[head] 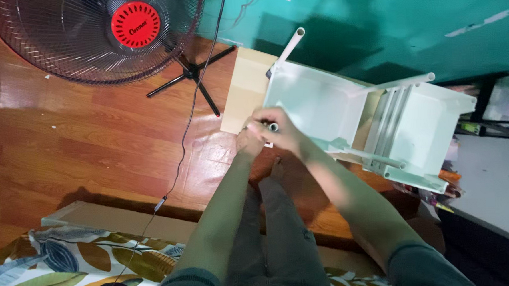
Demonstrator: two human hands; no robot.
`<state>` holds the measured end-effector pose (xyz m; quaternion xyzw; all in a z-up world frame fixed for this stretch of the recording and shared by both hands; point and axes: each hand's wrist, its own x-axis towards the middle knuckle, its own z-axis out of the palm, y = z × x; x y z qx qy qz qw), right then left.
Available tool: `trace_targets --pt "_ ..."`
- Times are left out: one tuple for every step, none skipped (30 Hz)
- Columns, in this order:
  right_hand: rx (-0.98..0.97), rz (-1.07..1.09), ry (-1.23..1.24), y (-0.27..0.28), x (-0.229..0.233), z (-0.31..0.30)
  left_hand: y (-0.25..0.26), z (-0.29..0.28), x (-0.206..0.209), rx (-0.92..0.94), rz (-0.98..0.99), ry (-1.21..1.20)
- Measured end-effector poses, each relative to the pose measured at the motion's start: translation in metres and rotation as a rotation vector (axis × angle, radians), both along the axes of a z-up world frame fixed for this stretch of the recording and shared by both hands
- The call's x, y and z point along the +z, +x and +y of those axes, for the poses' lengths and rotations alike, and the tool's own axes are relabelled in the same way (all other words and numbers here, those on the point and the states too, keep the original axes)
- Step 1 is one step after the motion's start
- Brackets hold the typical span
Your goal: The person assembles a white plastic storage unit by inserting cylindrical legs into the corner sockets of a rectangular tray and then placing a second tray on top. The person handles the trays and legs by hand, aligning and pressing them into place.
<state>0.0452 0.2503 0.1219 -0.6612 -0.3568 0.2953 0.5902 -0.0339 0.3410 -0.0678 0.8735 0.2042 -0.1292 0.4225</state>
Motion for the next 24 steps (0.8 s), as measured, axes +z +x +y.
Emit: trace_targets --pt "-0.021 0.022 -0.056 -0.003 -0.008 0.008 0.0 0.001 0.001 0.039 -0.036 -0.013" --pt "-0.123 0.03 -0.069 -0.007 -0.014 0.014 0.001 0.003 0.003 0.077 -0.071 -0.026" --pt "-0.227 0.039 -0.085 -0.013 -0.021 0.017 0.002 0.005 0.004 0.055 -0.048 0.005" --pt "-0.331 0.049 -0.101 -0.02 -0.026 0.022 0.003 0.006 0.005 0.034 -0.035 0.03" --pt "-0.53 -0.009 -0.076 -0.028 -0.031 0.029 0.006 0.008 0.007 0.019 -0.028 0.048" --pt "-0.728 -0.069 -0.049 -0.037 -0.036 0.039 0.008 0.009 0.008 0.019 -0.04 0.05" --pt "-0.924 -0.13 -0.025 -0.043 -0.038 0.045 0.008 0.007 0.009 0.018 -0.05 0.047" --pt "-0.995 -0.075 -0.002 -0.047 -0.039 0.049 0.009 0.005 0.01 0.015 -0.063 0.047" --pt "-1.064 -0.018 0.022 -0.049 -0.038 0.052 0.009 0.005 0.01 0.024 -0.072 0.04" --pt "-1.132 0.04 0.046 -0.05 -0.035 0.054 0.008 0.005 0.01 0.03 -0.081 0.033" --pt "-0.963 -0.003 0.077 -0.048 -0.03 0.053 0.005 0.007 0.009 0.03 -0.087 0.031" --pt "-0.792 -0.045 0.106 -0.044 -0.022 0.045 0.003 0.008 0.009 0.034 -0.095 0.023" --pt "-0.625 -0.089 0.134 -0.037 -0.013 0.036 0.003 0.007 0.007 0.038 -0.108 0.009" --pt "-0.421 -0.029 0.164 -0.028 -0.004 0.029 0.004 0.008 0.005 0.045 -0.134 -0.008" --pt "-0.218 0.033 0.188 -0.016 0.004 0.02 0.002 0.006 0.002 0.032 -0.122 0.002" --pt "-0.015 0.095 0.212 -0.005 0.01 0.012 0.001 0.004 -0.003 0.024 -0.115 0.009" --pt "0.091 0.032 0.194 0.005 0.014 0.004 -0.002 0.003 -0.008 0.014 -0.113 0.012" --pt "0.197 -0.029 0.174 0.01 0.015 -0.002 0.0 0.002 -0.013 -0.005 -0.094 0.024" --pt "0.307 -0.089 0.156 0.012 0.014 -0.005 0.0 0.001 -0.018 -0.013 -0.078 0.034" --pt "0.165 -0.056 0.0 0.011 0.009 -0.002 -0.001 0.0 -0.022 -0.02 -0.062 0.04" --pt "0.028 -0.022 -0.156 0.004 0.002 0.005 -0.001 0.001 -0.025 -0.019 -0.05 0.044" --pt "-0.106 0.014 -0.313 -0.006 -0.006 0.011 -0.002 0.002 -0.026 -0.018 -0.042 0.05" --pt "-0.328 0.009 -0.237 -0.018 -0.014 0.017 -0.002 0.002 -0.025 -0.02 -0.033 0.05" --pt "-0.549 0.002 -0.157 -0.033 -0.023 0.029 -0.001 0.002 -0.022 -0.011 -0.055 0.051"
